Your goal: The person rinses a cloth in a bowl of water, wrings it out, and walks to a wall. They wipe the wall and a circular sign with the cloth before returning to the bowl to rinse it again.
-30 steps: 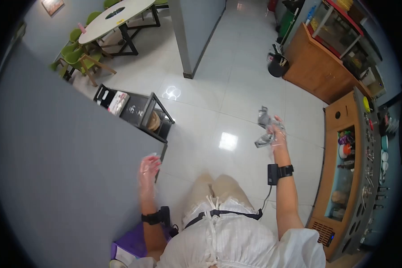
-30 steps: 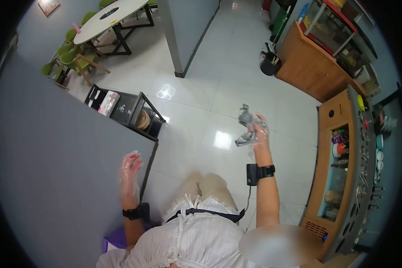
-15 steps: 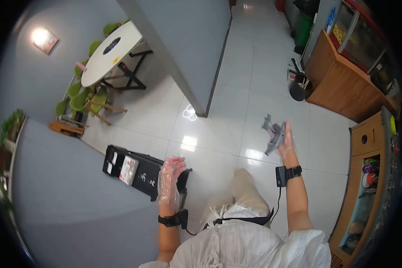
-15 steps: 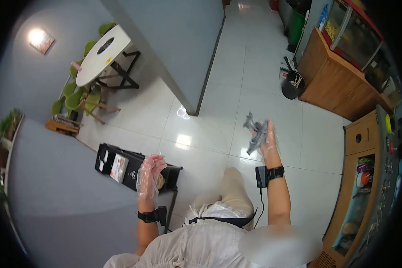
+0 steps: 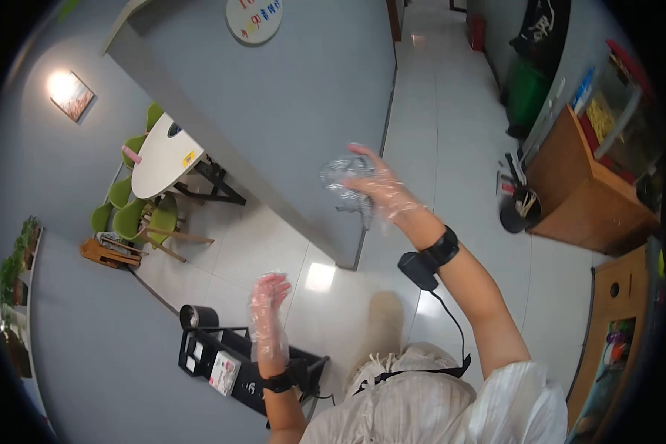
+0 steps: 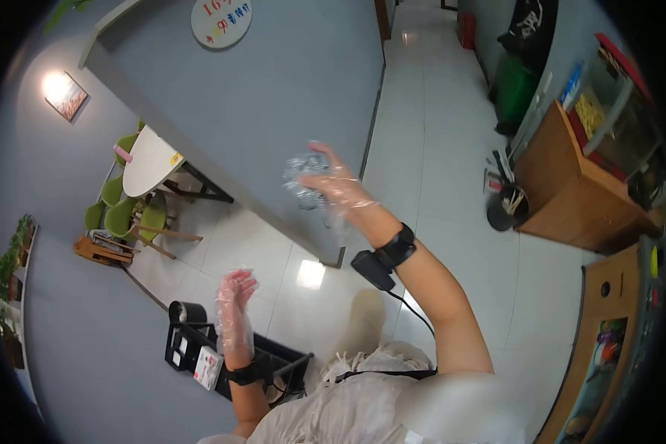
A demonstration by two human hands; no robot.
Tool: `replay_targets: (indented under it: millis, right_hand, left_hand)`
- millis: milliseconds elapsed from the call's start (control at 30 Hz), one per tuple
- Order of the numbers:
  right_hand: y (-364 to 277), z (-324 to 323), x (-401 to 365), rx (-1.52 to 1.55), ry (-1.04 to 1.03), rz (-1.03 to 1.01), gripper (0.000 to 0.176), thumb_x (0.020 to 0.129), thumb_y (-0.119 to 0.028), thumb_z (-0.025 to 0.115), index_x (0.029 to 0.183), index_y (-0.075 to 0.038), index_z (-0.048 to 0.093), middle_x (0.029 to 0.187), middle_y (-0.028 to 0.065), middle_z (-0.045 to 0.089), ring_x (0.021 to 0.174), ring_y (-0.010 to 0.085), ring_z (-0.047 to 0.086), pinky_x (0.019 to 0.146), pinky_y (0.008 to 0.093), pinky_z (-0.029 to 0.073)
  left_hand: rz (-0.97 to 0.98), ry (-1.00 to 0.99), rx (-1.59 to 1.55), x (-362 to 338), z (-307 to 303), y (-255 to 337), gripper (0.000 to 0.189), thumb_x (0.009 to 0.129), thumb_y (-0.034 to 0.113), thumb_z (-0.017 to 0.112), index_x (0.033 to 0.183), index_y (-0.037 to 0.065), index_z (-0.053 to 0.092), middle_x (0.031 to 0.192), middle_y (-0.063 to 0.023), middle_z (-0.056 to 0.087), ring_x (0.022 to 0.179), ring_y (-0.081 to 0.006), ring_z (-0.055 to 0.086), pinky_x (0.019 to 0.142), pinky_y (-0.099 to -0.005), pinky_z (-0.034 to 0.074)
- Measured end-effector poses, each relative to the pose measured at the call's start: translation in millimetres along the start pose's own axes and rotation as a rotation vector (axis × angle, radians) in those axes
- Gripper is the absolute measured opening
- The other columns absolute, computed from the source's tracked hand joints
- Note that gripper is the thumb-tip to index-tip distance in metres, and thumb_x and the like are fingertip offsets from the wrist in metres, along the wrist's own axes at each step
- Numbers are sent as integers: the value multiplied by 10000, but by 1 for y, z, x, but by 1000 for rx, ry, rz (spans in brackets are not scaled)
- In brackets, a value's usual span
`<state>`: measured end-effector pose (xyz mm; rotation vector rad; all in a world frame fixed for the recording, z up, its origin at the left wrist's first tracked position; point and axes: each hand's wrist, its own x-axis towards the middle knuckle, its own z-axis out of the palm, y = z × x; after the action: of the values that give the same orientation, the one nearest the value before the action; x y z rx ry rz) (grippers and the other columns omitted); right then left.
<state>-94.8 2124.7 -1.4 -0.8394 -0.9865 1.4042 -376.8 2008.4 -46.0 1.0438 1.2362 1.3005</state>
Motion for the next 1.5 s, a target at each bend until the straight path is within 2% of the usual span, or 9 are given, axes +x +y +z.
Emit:
replay_targets:
  millis: [233,433,633,833,900,1000,1100,1300,1500]
  right_hand:
    - [-70,79,152,-497,-1,-461,403,807,-128,692,1129,-48,462,1008,121,592,905,202,585,840,315,449]
    - [-101,111,253,-673,39,-1252,419,739,-132,704,1113,-104,517,1201,108,469,1108,290,447,932,407,383]
    - [-82,104,247,-783,51,-1173,559,622,-255,784,1122,-184,544,1201,115,418,1058,330,430,882,428,370]
    - [-25,97,250,-831,-21,-1401,379,655,-397,746,962,-265,565,966,37,461,799,239,412,636,359,307]
    - [-34,92,258,-913,-130,-1472,412,622,-366,766,941,-224,547,965,53,479,868,284,425,703,419,330]
    - [-75,110,264,-971,-82,-1516,360,636,-333,750,899,-178,560,991,74,506,903,318,432,752,457,340]
    - [-113,139,274,-1016,189,-1492,400,658,-386,711,1009,-233,597,1138,82,505,1015,361,469,819,486,371]
    - [-102,126,293,-740,38,-1472,490,671,-348,711,1123,-227,565,1272,101,414,1160,361,372,899,502,334]
    - [-82,125,282,-675,-34,-1448,587,685,-309,711,1237,-221,532,1407,121,324,1305,361,276,979,518,297]
  left_hand:
    - [176,164,84,140,41,73,387,959,369,438,1188,64,499,1116,-65,549,1015,-159,530,911,-290,388]
    - [371,433,56,234,55,70,467,969,401,388,1301,72,390,1280,-61,449,1149,-162,446,986,-331,334]
    - [534,528,371,258,51,17,661,975,477,248,1427,4,151,1469,-138,199,1360,-255,180,1115,-375,112]
    - [498,447,197,247,83,27,900,910,570,383,1417,-42,-39,1384,-191,298,1264,-277,307,1072,-384,208]
    - [506,447,441,246,93,41,991,870,582,480,1411,-37,-72,1358,-185,316,1233,-262,338,1054,-384,245]
    - [431,571,344,241,109,57,802,870,482,571,1399,-4,216,1327,-135,365,1201,-233,360,1024,-341,265]
    - [465,602,275,246,103,44,819,864,468,589,1406,1,189,1315,-142,363,1186,-223,361,1023,-352,265]
    - [533,534,489,252,88,46,993,806,551,599,1434,3,60,1453,-193,96,1355,-316,122,1087,-453,163]
    - [592,560,493,252,86,52,1039,788,549,620,1445,32,3,1462,-177,95,1353,-314,149,1090,-446,168]
